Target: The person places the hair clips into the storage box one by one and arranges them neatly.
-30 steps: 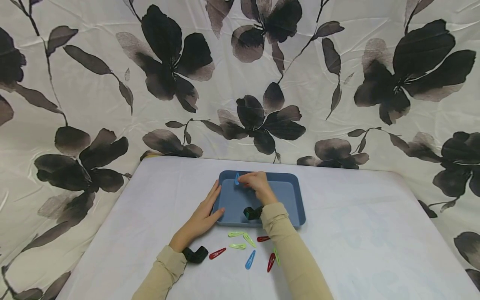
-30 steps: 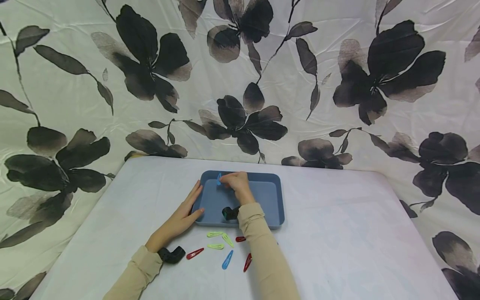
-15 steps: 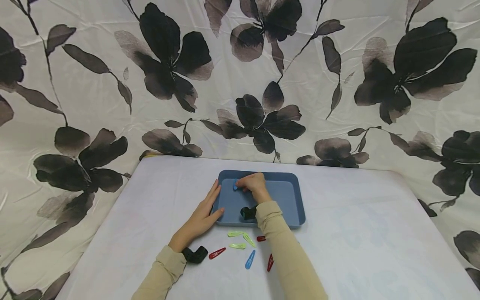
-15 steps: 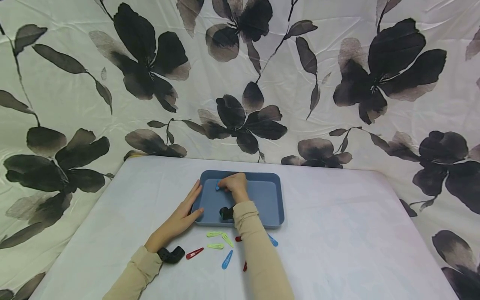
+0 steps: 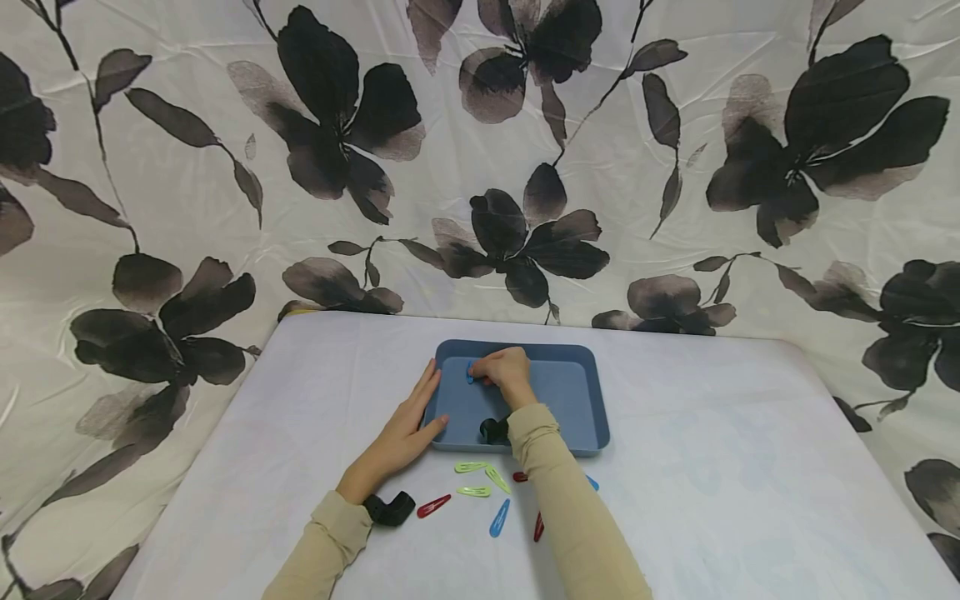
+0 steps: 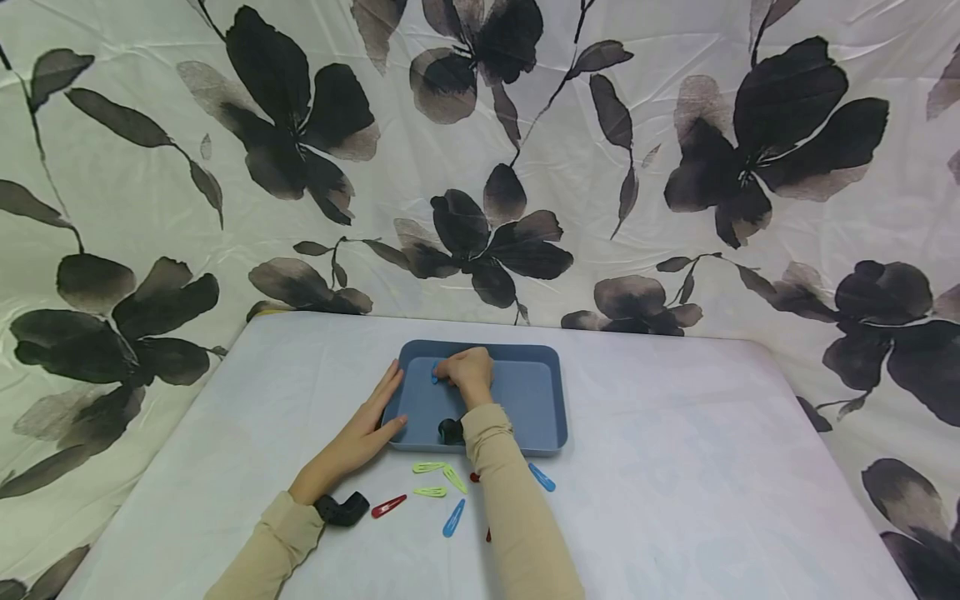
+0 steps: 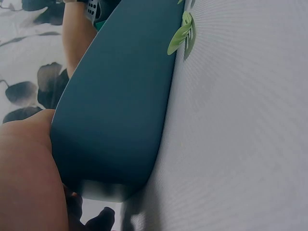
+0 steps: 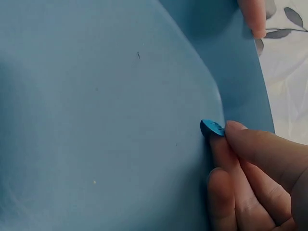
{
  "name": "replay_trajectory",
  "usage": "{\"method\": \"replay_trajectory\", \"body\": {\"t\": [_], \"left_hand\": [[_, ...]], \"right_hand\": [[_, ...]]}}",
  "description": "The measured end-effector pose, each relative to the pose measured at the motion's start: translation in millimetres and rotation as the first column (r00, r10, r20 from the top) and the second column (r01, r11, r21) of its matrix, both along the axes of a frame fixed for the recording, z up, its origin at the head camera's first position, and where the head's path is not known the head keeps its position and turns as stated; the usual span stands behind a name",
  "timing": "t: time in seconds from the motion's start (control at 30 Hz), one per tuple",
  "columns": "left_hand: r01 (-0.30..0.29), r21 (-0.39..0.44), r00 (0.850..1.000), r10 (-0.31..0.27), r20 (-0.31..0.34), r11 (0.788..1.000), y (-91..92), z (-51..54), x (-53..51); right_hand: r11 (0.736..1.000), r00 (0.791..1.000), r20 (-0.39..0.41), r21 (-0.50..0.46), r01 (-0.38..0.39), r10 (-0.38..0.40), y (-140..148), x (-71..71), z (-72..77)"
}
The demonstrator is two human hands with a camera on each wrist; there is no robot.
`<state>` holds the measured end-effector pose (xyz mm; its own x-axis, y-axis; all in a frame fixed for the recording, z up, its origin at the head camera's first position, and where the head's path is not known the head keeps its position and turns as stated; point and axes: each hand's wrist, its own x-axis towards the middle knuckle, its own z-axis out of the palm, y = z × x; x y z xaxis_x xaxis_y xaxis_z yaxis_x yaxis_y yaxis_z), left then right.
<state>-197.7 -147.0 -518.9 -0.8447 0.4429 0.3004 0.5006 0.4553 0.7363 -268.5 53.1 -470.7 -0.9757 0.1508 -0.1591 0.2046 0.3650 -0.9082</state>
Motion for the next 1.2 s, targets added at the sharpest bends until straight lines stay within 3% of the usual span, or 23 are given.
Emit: {"method": "replay_trajectory", "body": {"t": [0.27, 0.97, 1.2], "left_hand": [[0.001, 0.007, 1.0, -0.001, -0.004, 1.0, 0.2, 0.4, 0.2], [0.004, 0.009, 1.0, -0.004, -0.002, 1.0, 0.0, 1.6, 0.8], [0.006, 0.018, 1.0, -0.006, -0.019, 1.0, 0.1, 0.5, 0.0]], "right_hand": [[0.999, 0.999, -0.035, 0.014, -0.033, 0.034, 2.7, 3.0, -0.3], [0.991, 0.997, -0.034, 0.112, -0.067, 0.071, -0.9, 4.6, 4.2], [0.992, 0.995, -0.055, 0.101, -0.078, 0.084, -1.3, 4.9, 3.4]]}}
